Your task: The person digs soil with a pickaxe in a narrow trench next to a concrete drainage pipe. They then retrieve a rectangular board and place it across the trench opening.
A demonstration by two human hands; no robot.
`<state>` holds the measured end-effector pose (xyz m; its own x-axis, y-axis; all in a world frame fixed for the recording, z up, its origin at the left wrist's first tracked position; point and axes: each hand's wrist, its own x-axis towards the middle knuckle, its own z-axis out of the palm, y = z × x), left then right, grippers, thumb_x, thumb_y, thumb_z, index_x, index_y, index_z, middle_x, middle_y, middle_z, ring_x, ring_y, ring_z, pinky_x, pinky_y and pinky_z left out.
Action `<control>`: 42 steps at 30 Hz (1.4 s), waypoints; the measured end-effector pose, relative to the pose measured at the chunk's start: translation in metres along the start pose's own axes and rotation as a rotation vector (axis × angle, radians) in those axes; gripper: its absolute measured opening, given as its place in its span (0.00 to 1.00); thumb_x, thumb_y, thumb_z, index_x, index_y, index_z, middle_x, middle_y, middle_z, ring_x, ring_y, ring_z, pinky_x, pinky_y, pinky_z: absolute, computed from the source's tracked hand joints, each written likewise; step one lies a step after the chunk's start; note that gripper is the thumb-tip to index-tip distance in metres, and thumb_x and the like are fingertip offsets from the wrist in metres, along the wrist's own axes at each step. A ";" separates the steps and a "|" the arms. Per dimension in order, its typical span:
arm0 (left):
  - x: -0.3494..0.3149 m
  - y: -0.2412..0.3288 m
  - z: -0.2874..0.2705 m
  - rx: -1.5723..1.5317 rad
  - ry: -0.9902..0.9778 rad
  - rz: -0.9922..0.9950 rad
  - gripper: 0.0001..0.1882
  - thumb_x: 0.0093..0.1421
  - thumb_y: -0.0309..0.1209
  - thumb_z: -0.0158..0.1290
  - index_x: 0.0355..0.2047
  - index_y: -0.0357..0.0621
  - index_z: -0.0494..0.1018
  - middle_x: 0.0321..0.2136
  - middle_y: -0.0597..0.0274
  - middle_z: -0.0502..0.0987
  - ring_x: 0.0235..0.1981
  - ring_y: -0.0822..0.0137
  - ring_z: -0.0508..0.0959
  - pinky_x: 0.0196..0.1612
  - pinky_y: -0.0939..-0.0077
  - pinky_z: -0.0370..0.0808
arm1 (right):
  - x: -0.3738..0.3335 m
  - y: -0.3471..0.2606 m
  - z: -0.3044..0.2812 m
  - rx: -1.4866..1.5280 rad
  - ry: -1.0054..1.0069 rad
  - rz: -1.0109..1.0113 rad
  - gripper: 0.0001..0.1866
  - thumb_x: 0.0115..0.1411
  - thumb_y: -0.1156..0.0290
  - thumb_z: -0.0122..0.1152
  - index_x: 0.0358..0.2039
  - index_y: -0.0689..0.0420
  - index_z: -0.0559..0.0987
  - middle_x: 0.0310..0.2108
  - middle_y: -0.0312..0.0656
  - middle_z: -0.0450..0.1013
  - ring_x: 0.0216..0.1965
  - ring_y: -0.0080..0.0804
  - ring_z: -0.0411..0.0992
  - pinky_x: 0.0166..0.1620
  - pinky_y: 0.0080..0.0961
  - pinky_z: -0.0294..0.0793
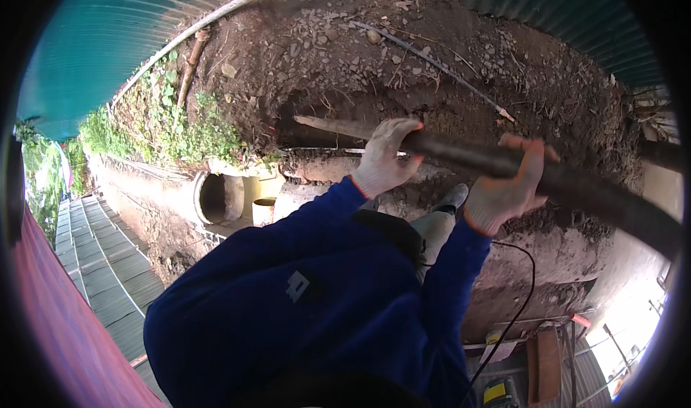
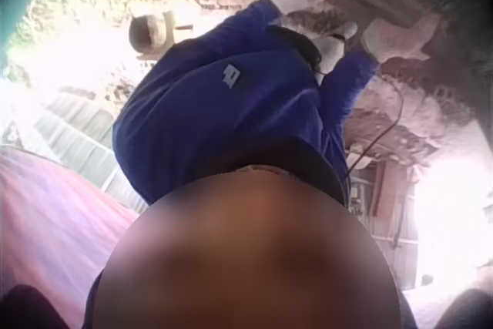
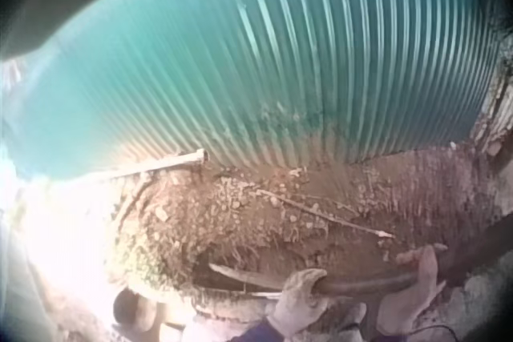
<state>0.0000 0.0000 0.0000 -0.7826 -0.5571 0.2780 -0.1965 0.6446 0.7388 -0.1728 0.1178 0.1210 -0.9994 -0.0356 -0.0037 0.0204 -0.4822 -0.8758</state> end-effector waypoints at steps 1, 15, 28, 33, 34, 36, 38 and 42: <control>0.008 0.006 -0.007 -0.001 0.025 -0.015 0.37 0.52 0.32 0.65 0.63 0.49 0.67 0.58 0.46 0.73 0.61 0.43 0.73 0.67 0.46 0.68 | -0.003 -0.006 0.017 0.001 0.007 0.004 0.19 0.59 0.68 0.71 0.47 0.53 0.73 0.36 0.40 0.77 0.32 0.36 0.81 0.40 0.42 0.87; 0.000 -0.035 -0.154 0.216 0.190 -0.238 0.46 0.54 0.38 0.66 0.70 0.38 0.61 0.64 0.42 0.71 0.65 0.44 0.72 0.69 0.54 0.71 | -0.092 0.105 0.188 0.017 -0.652 -0.010 0.08 0.61 0.76 0.66 0.40 0.59 0.77 0.33 0.45 0.81 0.35 0.32 0.80 0.45 0.35 0.80; 0.028 0.166 -0.124 0.203 0.387 0.091 0.56 0.50 0.39 0.75 0.72 0.34 0.55 0.59 0.42 0.76 0.57 0.46 0.81 0.63 0.53 0.76 | -0.102 0.141 0.084 0.115 -0.921 0.501 0.21 0.59 0.70 0.75 0.51 0.57 0.77 0.42 0.41 0.79 0.43 0.32 0.79 0.48 0.33 0.81; 0.113 0.298 -0.153 0.167 0.445 0.204 0.42 0.52 0.36 0.72 0.63 0.31 0.67 0.50 0.39 0.79 0.47 0.45 0.84 0.51 0.58 0.82 | -0.052 0.023 0.108 -0.044 -1.160 0.100 0.25 0.59 0.67 0.75 0.54 0.59 0.77 0.45 0.44 0.80 0.45 0.36 0.80 0.50 0.36 0.82; 0.123 0.318 -0.163 0.188 0.413 0.124 0.40 0.51 0.36 0.72 0.61 0.31 0.69 0.48 0.41 0.81 0.45 0.48 0.85 0.49 0.60 0.82 | -0.047 0.000 0.111 -0.086 -1.216 0.000 0.25 0.59 0.67 0.75 0.55 0.59 0.77 0.45 0.44 0.80 0.45 0.37 0.80 0.51 0.36 0.82; 0.132 0.341 -0.182 0.059 0.405 0.011 0.32 0.53 0.35 0.69 0.56 0.35 0.72 0.41 0.48 0.82 0.39 0.54 0.85 0.45 0.61 0.85 | -0.037 -0.039 0.115 -0.186 -1.324 -0.178 0.27 0.60 0.66 0.76 0.56 0.59 0.77 0.46 0.45 0.80 0.46 0.39 0.81 0.52 0.37 0.82; 0.137 0.344 -0.197 -0.149 0.470 0.002 0.24 0.57 0.32 0.66 0.52 0.40 0.73 0.33 0.56 0.82 0.33 0.63 0.84 0.41 0.62 0.85 | -0.023 -0.070 0.112 -0.337 -1.445 -0.313 0.28 0.60 0.64 0.76 0.58 0.60 0.77 0.47 0.47 0.80 0.47 0.41 0.81 0.52 0.39 0.83; 0.142 0.312 -0.208 -0.113 0.576 0.068 0.20 0.57 0.32 0.67 0.47 0.38 0.74 0.30 0.64 0.79 0.32 0.69 0.81 0.38 0.69 0.80 | 0.042 -0.129 0.097 -0.452 -1.662 -0.472 0.27 0.62 0.67 0.74 0.59 0.62 0.78 0.48 0.48 0.82 0.49 0.39 0.82 0.54 0.36 0.84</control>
<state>-0.0497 0.0133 0.3976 -0.3380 -0.7316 0.5920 -0.0689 0.6466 0.7597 -0.2149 0.0939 0.2802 0.1655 -0.8752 0.4545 -0.5251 -0.4683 -0.7106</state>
